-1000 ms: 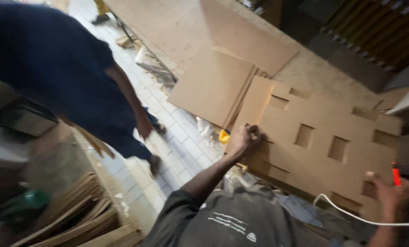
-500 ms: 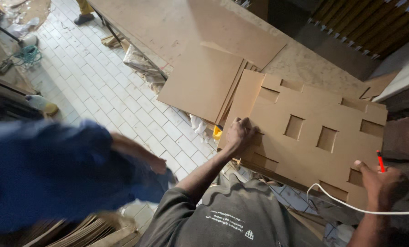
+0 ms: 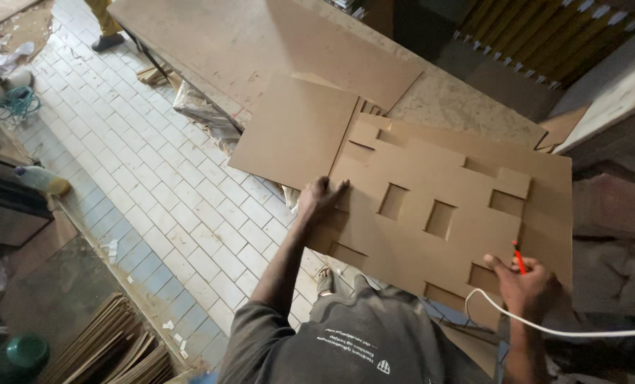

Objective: The person uses a red marker to trace rectangular outlines on a stack of pre-cut mat board pieces. They repeatedly lift the top piece, mark the next one, and restack it, continuing this cycle throughout the clip.

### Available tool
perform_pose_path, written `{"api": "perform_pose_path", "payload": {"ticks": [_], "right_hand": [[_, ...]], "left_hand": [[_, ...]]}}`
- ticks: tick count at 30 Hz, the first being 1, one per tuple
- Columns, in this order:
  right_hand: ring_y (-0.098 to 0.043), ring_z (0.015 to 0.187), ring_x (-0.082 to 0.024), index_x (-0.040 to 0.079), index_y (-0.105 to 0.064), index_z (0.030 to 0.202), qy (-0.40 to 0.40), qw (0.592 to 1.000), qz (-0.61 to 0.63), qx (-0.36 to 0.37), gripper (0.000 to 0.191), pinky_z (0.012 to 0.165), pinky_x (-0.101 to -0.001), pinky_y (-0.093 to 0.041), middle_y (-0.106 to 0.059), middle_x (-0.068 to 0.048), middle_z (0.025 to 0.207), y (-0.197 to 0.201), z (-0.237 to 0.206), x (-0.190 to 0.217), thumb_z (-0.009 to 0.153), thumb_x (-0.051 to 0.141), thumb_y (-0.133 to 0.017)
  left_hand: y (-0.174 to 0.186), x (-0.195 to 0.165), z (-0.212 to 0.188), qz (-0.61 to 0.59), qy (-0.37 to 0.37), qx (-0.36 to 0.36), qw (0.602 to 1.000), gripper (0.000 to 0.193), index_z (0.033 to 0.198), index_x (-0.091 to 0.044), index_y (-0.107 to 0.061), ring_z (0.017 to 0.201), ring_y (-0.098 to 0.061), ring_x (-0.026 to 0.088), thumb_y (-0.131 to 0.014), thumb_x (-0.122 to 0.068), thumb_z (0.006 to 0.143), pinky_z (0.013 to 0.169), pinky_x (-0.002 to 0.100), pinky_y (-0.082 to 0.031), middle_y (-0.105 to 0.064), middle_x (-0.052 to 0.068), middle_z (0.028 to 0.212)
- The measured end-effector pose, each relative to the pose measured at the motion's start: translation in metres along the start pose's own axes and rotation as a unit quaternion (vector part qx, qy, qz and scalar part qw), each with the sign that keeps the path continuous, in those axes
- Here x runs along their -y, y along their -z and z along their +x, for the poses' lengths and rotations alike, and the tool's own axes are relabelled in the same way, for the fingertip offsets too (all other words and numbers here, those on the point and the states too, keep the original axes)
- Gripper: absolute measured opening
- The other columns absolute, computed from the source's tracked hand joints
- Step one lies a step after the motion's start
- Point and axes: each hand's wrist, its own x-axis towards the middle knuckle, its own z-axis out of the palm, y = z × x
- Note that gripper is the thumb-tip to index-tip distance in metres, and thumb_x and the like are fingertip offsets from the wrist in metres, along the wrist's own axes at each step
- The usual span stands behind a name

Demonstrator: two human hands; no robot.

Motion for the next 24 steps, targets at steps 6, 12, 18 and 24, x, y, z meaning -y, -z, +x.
{"api": "perform_pose_path", "payload": {"ticks": [6, 12, 18, 24], "right_hand": [[-0.067, 0.070, -0.023, 0.005, -0.069, 0.086, 0.021, 0.998, -0.065, -0.007, 0.048, 0.070, -0.0393, -0.054, -0.071, -0.011, 0.078, 0.014, -0.007, 0.029, 0.078, 0.045, -0.094], [-0.066, 0.075, -0.022, 0.001, -0.073, 0.087, 0.132, 0.985, -0.111, -0.023, 0.049, 0.072, -0.0382, -0.053, -0.071, -0.014, 0.077, 0.012, 0.015, 0.007, 0.093, 0.048, -0.087], [-0.065, 0.084, -0.014, -0.001, -0.072, 0.102, 0.224, 0.959, 0.095, -0.143, 0.030, 0.078, -0.0322, -0.054, -0.072, -0.010, 0.094, 0.069, 0.033, -0.003, 0.095, 0.023, -0.089], [-0.058, 0.078, -0.011, 0.002, -0.062, 0.093, 0.134, 0.955, 0.188, -0.187, 0.027, 0.072, -0.0330, -0.049, -0.062, -0.006, 0.087, 0.107, 0.028, 0.001, 0.096, 0.016, -0.085]], "left_hand": [[0.010, -0.006, -0.001, -0.022, -0.039, 0.005, 0.999, 0.067, 0.075, 0.000, -0.069, 0.068, -0.070, 0.033, -0.071, -0.067, 0.082, 0.068, 0.047, -0.053, -0.068, 0.019, 0.069], [0.019, -0.017, -0.021, -0.069, -0.073, -0.059, 0.993, 0.058, 0.071, -0.002, -0.056, 0.053, -0.044, 0.020, -0.079, -0.054, 0.085, 0.050, 0.040, -0.038, -0.049, 0.011, 0.056], [0.017, -0.048, -0.038, -0.203, -0.218, -0.164, 0.940, 0.046, 0.079, -0.005, -0.051, 0.062, -0.036, 0.013, -0.088, -0.030, 0.090, 0.052, 0.033, -0.035, -0.041, 0.004, 0.064], [0.012, -0.076, -0.052, -0.153, -0.308, -0.194, 0.918, 0.035, 0.092, -0.005, -0.056, 0.058, -0.036, 0.016, -0.087, -0.022, 0.089, 0.053, 0.034, -0.035, -0.042, 0.004, 0.067]]}}
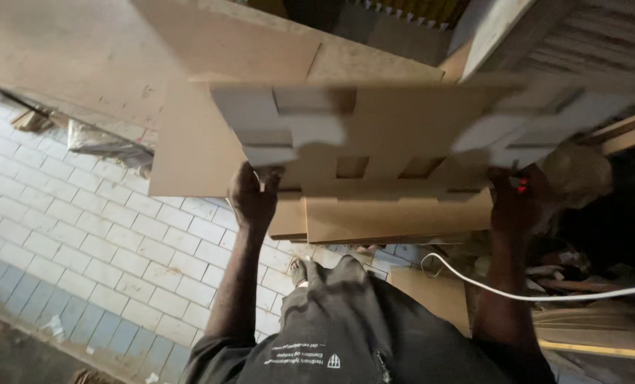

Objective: The person uses a red marker to trace rectangular outlines on a stack of pre-cut mat board pieces. They repeatedly lift the top piece, mark the next one, and restack it, continuing this cycle throughout the clip.

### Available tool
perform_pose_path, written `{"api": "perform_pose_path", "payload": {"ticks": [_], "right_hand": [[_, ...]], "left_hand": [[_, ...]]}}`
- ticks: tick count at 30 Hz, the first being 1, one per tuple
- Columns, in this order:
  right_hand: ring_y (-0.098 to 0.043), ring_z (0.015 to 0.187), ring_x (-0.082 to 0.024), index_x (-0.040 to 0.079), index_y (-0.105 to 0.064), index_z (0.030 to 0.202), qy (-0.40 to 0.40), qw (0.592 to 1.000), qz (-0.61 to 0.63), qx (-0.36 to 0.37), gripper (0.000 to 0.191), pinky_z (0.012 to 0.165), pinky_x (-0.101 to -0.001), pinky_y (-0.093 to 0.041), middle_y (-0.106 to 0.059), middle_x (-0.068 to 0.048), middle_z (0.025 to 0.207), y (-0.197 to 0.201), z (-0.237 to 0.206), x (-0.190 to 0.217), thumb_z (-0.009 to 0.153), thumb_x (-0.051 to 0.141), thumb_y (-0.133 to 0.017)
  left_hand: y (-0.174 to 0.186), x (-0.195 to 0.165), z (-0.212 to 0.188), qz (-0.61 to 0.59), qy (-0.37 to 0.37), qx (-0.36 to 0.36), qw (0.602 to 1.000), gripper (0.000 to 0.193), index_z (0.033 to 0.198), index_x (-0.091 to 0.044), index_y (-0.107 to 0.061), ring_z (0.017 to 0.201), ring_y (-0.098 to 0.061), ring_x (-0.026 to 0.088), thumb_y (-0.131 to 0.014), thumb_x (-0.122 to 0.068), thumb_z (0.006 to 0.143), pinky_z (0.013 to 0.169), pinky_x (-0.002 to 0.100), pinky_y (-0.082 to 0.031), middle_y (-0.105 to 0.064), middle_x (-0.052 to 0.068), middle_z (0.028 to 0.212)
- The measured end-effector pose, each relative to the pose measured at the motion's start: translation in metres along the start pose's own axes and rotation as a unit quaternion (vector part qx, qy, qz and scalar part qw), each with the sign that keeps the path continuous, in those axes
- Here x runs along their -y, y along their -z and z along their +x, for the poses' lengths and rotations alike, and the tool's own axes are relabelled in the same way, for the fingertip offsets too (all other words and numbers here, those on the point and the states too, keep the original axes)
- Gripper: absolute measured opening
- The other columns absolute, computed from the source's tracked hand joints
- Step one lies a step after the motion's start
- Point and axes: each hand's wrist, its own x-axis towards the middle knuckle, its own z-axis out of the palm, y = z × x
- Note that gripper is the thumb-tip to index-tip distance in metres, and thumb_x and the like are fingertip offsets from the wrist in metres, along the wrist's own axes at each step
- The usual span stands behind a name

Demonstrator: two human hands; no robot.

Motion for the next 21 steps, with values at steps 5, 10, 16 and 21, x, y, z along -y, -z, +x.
{"api": "perform_pose_path", "payload": {"ticks": [5, 10, 16, 21], "right_hand": [[-0.060, 0.084, -0.013, 0.002, -0.070, 0.105, 0.169, 0.985, 0.019, -0.014, 0.016, 0.080, -0.0296, -0.050, -0.068, -0.003, 0.095, -0.032, -0.023, -0.012, 0.114, 0.015, -0.073], [-0.053, 0.082, -0.015, 0.001, -0.066, 0.102, 0.096, 0.992, -0.025, -0.072, 0.020, 0.079, -0.0284, -0.046, -0.062, -0.004, 0.088, -0.050, -0.035, -0.002, 0.108, 0.018, -0.075], [-0.051, 0.085, -0.020, -0.002, -0.066, 0.113, 0.125, 0.990, -0.041, -0.054, 0.030, 0.080, -0.0306, -0.044, -0.064, -0.012, 0.100, -0.052, -0.042, 0.041, 0.099, 0.016, -0.086], [-0.060, 0.091, -0.026, -0.001, -0.062, 0.110, 0.165, 0.982, -0.070, -0.061, 0.034, 0.082, -0.0359, -0.051, -0.064, -0.015, 0.103, -0.051, -0.040, 0.058, 0.098, 0.016, -0.089]], "left_hand": [[-0.011, -0.004, -0.005, -0.058, 0.024, -0.003, 0.998, 0.032, 0.113, -0.002, -0.064, 0.058, -0.034, 0.010, -0.084, -0.015, 0.092, 0.049, 0.028, -0.031, -0.054, 0.004, 0.081], [-0.029, -0.012, -0.017, -0.189, 0.106, -0.050, 0.975, 0.055, 0.142, 0.003, -0.054, 0.057, -0.037, 0.001, -0.080, -0.012, 0.095, 0.048, 0.022, -0.029, -0.069, 0.002, 0.093], [-0.024, -0.027, -0.012, -0.139, 0.108, -0.032, 0.984, 0.076, 0.151, 0.004, -0.044, 0.053, -0.033, 0.003, -0.084, -0.013, 0.088, 0.045, 0.023, -0.028, -0.064, 0.007, 0.088], [-0.022, -0.035, -0.003, -0.120, 0.102, -0.030, 0.987, 0.076, 0.147, 0.004, -0.048, 0.054, -0.037, 0.004, -0.087, -0.018, 0.087, 0.045, 0.023, -0.032, -0.069, 0.008, 0.102]]}}
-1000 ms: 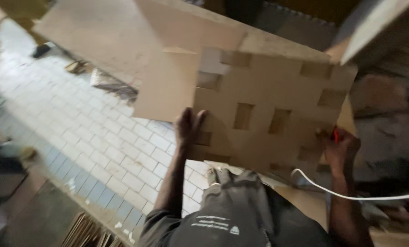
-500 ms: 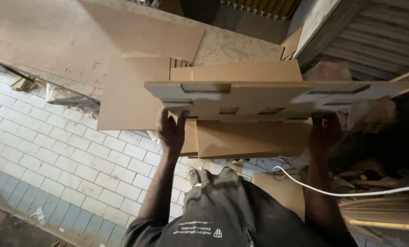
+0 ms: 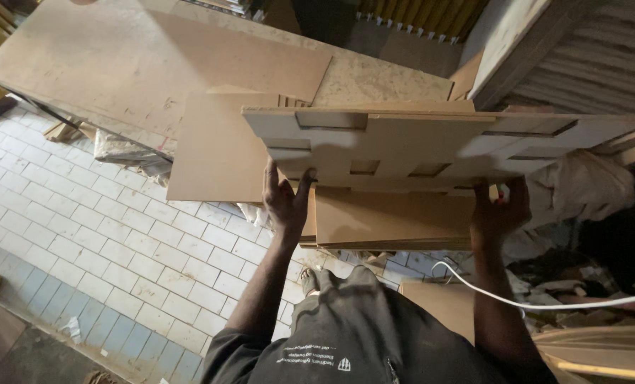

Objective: The person uses a red marker to trace rectangular outlines on a stack of pre-cut mat board pieces. They repeatedly lift the top piece, mark the next one, and restack it, continuing this cycle throughout the clip.

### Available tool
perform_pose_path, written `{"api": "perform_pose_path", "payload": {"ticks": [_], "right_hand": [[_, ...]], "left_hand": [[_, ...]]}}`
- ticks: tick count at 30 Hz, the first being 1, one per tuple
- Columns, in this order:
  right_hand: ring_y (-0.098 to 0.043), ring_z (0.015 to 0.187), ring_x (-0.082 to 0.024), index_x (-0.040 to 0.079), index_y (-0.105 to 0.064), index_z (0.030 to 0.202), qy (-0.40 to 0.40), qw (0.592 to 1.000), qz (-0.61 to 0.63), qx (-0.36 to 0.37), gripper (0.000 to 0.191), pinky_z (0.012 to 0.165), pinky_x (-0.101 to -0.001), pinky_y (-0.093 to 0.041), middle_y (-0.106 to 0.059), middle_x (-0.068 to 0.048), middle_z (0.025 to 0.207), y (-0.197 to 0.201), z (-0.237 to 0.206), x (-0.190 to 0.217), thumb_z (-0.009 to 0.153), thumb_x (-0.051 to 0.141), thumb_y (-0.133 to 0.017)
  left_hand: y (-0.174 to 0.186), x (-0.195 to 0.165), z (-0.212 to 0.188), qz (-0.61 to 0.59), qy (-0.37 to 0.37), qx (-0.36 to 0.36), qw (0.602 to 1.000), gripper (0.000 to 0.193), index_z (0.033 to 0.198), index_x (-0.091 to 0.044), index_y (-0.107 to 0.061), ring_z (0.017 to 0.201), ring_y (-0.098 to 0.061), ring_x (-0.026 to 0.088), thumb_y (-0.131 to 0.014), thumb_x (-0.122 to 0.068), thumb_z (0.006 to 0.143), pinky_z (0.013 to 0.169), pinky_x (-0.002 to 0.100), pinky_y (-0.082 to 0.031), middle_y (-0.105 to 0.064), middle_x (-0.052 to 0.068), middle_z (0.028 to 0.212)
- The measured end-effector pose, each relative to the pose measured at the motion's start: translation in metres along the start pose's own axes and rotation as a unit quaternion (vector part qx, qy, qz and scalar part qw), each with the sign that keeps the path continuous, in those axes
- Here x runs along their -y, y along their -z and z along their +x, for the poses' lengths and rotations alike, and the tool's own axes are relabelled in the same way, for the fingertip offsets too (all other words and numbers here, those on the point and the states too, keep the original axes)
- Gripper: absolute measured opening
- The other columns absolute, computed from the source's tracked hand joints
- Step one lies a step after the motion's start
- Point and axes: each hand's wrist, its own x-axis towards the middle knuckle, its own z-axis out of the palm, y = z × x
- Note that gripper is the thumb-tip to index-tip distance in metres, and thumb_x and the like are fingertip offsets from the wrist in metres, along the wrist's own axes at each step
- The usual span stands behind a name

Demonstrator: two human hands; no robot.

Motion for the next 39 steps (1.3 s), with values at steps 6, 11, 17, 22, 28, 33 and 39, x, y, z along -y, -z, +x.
{"api": "perform_pose_path", "payload": {"ticks": [6, 11, 17, 22, 28, 33, 39], "right_hand": [[-0.067, 0.103, -0.032, -0.003, -0.066, 0.118, 0.020, 1.000, -0.005, 0.015, 0.033, 0.087, -0.0413, -0.055, -0.068, -0.017, 0.110, 0.000, -0.004, -0.009, 0.099, 0.010, -0.090], [-0.064, 0.102, -0.031, -0.004, -0.064, 0.109, 0.000, 1.000, 0.020, 0.007, 0.030, 0.088, -0.0404, -0.057, -0.067, -0.017, 0.109, -0.016, -0.010, -0.047, 0.097, 0.006, -0.089], [-0.064, 0.094, -0.026, -0.001, -0.066, 0.103, 0.093, 0.995, 0.016, 0.043, 0.028, 0.082, -0.0388, -0.053, -0.067, -0.013, 0.100, -0.002, 0.006, -0.081, 0.096, 0.011, -0.089], [-0.063, 0.074, -0.023, 0.002, -0.068, 0.097, -0.010, 0.983, -0.096, 0.158, 0.041, 0.067, -0.0364, -0.049, -0.067, -0.009, 0.084, 0.014, 0.019, -0.076, 0.089, 0.038, -0.087], [-0.050, 0.055, -0.023, -0.002, -0.059, 0.073, -0.098, 0.919, -0.181, 0.335, 0.074, 0.053, -0.0422, -0.044, -0.057, -0.015, 0.062, 0.005, 0.011, -0.095, 0.085, 0.066, -0.086], [-0.049, 0.055, -0.023, 0.001, -0.060, 0.066, -0.049, 0.916, -0.211, 0.337, 0.076, 0.051, -0.0421, -0.043, -0.053, -0.009, 0.061, -0.020, 0.017, -0.103, 0.071, 0.071, -0.088], [-0.054, 0.050, -0.024, -0.002, -0.058, 0.064, -0.125, 0.881, -0.201, 0.411, 0.077, 0.055, -0.0448, -0.046, -0.059, -0.015, 0.054, -0.012, 0.025, -0.109, 0.066, 0.068, -0.089]], "left_hand": [[0.003, 0.001, 0.001, 0.014, -0.024, 0.013, 1.000, 0.071, 0.147, 0.004, -0.048, 0.059, -0.044, 0.007, -0.085, -0.019, 0.091, 0.051, 0.023, -0.040, -0.065, 0.010, 0.117], [-0.003, 0.006, 0.006, 0.037, -0.040, -0.018, 0.998, 0.068, 0.141, 0.003, -0.052, 0.065, -0.051, 0.018, -0.086, -0.015, 0.086, 0.054, 0.031, -0.046, -0.064, 0.015, 0.114], [0.007, -0.007, 0.015, 0.102, -0.068, 0.018, 0.992, 0.068, 0.138, -0.001, -0.055, 0.097, -0.068, 0.038, -0.088, -0.026, 0.083, 0.081, 0.046, -0.056, -0.064, 0.020, 0.114], [0.023, -0.010, 0.011, 0.191, 0.009, 0.100, 0.976, 0.061, 0.118, -0.004, -0.067, 0.102, -0.071, 0.037, -0.087, -0.046, 0.078, 0.085, 0.047, -0.056, -0.073, 0.018, 0.110], [0.010, 0.040, -0.006, 0.373, 0.158, 0.237, 0.883, 0.072, 0.101, -0.003, -0.072, 0.104, -0.071, 0.037, -0.082, -0.068, 0.072, 0.088, 0.048, -0.056, -0.074, 0.020, 0.104], [0.005, 0.077, -0.014, 0.349, 0.227, 0.260, 0.871, 0.078, 0.101, -0.005, -0.072, 0.103, -0.071, 0.037, -0.079, -0.073, 0.065, 0.085, 0.049, -0.055, -0.073, 0.020, 0.106], [0.000, 0.102, -0.030, 0.356, 0.208, 0.256, 0.875, 0.085, 0.103, -0.005, -0.070, 0.109, -0.068, 0.037, -0.077, -0.080, 0.064, 0.090, 0.050, -0.054, -0.072, 0.019, 0.111]]}}
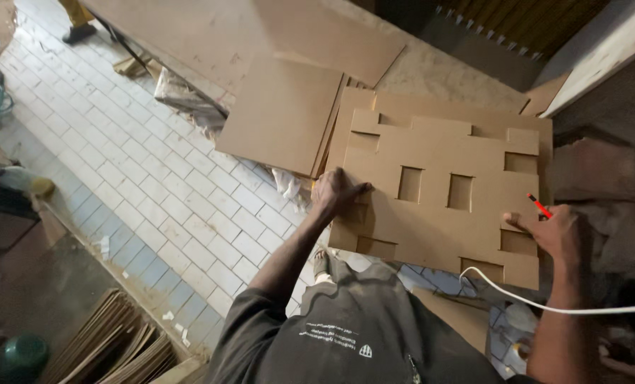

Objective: The person uses a red marker to trace rectangular outlines on a stack of pre-cut mat board pieces. They repeatedly lift the top piece, mark the next one, and restack it, continuing this cycle throughout the clip.

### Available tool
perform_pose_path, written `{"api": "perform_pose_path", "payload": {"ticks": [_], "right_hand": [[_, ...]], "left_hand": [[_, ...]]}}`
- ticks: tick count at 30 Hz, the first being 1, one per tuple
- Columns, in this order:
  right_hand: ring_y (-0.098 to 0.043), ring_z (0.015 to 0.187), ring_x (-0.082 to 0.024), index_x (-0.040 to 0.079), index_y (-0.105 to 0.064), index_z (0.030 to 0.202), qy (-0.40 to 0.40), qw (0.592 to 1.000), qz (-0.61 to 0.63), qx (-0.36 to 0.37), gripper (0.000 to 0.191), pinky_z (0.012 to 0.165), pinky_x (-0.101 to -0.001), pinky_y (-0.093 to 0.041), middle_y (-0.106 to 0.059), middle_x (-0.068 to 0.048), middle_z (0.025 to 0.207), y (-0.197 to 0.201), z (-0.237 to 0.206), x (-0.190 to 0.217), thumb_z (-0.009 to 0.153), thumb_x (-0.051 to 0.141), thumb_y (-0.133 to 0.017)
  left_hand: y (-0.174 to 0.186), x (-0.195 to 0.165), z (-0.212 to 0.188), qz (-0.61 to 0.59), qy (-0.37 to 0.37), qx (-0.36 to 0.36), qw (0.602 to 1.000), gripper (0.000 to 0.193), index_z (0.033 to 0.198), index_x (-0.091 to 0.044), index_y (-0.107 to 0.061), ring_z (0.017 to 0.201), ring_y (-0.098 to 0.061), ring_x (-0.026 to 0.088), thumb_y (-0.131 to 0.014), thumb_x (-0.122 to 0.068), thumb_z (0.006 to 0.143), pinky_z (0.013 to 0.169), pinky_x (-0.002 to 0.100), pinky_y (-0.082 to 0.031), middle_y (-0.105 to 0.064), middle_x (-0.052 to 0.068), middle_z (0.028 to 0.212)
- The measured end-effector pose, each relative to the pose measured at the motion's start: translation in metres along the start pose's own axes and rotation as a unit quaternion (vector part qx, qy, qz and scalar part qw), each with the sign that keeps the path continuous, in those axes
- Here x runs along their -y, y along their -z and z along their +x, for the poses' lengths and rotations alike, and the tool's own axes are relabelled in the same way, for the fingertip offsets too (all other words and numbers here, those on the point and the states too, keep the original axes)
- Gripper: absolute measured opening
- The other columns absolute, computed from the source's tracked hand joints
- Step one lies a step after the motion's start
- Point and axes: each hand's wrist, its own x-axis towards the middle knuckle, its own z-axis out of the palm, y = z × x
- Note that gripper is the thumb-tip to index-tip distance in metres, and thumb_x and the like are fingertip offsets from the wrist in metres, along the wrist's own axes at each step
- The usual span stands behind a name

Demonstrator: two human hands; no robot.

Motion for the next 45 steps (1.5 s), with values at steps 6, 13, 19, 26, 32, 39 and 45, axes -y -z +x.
{"api": "perform_pose_path", "payload": {"ticks": [6, 13, 19, 26, 32, 39, 45], "right_hand": [[-0.061, 0.057, -0.029, 0.004, -0.068, 0.070, -0.034, 0.991, -0.099, 0.077, 0.065, 0.060, -0.0462, -0.050, -0.066, -0.015, 0.064, 0.014, 0.028, 0.004, 0.054, 0.061, -0.094], [-0.062, 0.059, -0.029, 0.004, -0.066, 0.074, -0.025, 0.990, -0.076, 0.113, 0.068, 0.062, -0.0461, -0.052, -0.065, -0.015, 0.067, 0.019, 0.037, -0.001, 0.051, 0.061, -0.094], [-0.059, 0.057, -0.029, 0.001, -0.065, 0.070, -0.015, 0.984, -0.099, 0.145, 0.070, 0.061, -0.0471, -0.051, -0.063, -0.014, 0.061, 0.027, 0.046, -0.003, 0.052, 0.062, -0.094], [-0.060, 0.066, -0.027, 0.006, -0.074, 0.079, 0.091, 0.985, -0.128, 0.066, 0.063, 0.063, -0.0444, -0.049, -0.065, -0.015, 0.076, 0.038, 0.054, 0.015, 0.047, 0.055, -0.097], [-0.059, 0.072, -0.021, 0.000, -0.063, 0.093, 0.200, 0.965, 0.167, -0.018, 0.047, 0.071, -0.0366, -0.049, -0.058, -0.013, 0.076, 0.012, 0.066, 0.088, 0.116, 0.041, -0.057], [-0.052, 0.074, -0.010, -0.001, -0.071, 0.105, 0.252, 0.877, 0.397, 0.099, 0.035, 0.067, -0.0304, -0.046, -0.060, -0.001, 0.083, -0.033, 0.066, 0.233, 0.115, 0.031, -0.060], [-0.075, 0.089, -0.015, 0.004, -0.073, 0.117, 0.340, 0.907, 0.248, 0.018, 0.035, 0.075, -0.0311, -0.057, -0.079, -0.011, 0.097, -0.041, 0.063, 0.310, 0.110, 0.032, -0.054]], "left_hand": [[0.015, -0.014, -0.001, 0.020, -0.010, -0.003, 1.000, 0.086, 0.108, -0.007, -0.068, 0.111, -0.067, 0.034, -0.079, -0.078, 0.061, 0.091, 0.048, -0.053, -0.070, 0.017, 0.115], [0.044, -0.034, -0.015, 0.072, -0.042, 0.031, 0.996, 0.085, 0.104, -0.002, -0.069, 0.096, -0.076, 0.033, -0.072, -0.081, 0.072, 0.080, 0.044, -0.060, -0.076, 0.021, 0.099], [0.053, -0.035, -0.013, 0.122, -0.096, 0.028, 0.987, 0.093, 0.101, -0.001, -0.068, 0.086, -0.076, 0.035, -0.065, -0.088, 0.069, 0.072, 0.047, -0.060, -0.075, 0.021, 0.090], [0.042, -0.024, -0.003, 0.050, -0.124, -0.022, 0.991, 0.101, 0.100, 0.002, -0.067, 0.089, -0.075, 0.034, -0.073, -0.089, 0.056, 0.076, 0.044, -0.060, -0.074, 0.022, 0.092], [0.040, -0.021, 0.002, 0.044, -0.001, 0.063, 0.997, 0.086, 0.094, -0.009, -0.074, 0.096, -0.073, 0.033, -0.074, -0.087, 0.058, 0.081, 0.046, -0.057, -0.076, 0.016, 0.098], [0.056, -0.021, 0.004, 0.028, -0.006, 0.089, 0.996, 0.075, 0.085, -0.011, -0.077, 0.092, -0.073, 0.033, -0.073, -0.083, 0.064, 0.077, 0.047, -0.057, -0.077, 0.014, 0.095], [0.055, -0.019, -0.004, -0.014, -0.026, 0.053, 0.998, 0.075, 0.083, -0.008, -0.075, 0.087, -0.075, 0.033, -0.073, -0.081, 0.067, 0.076, 0.046, -0.057, -0.077, 0.015, 0.088]]}}
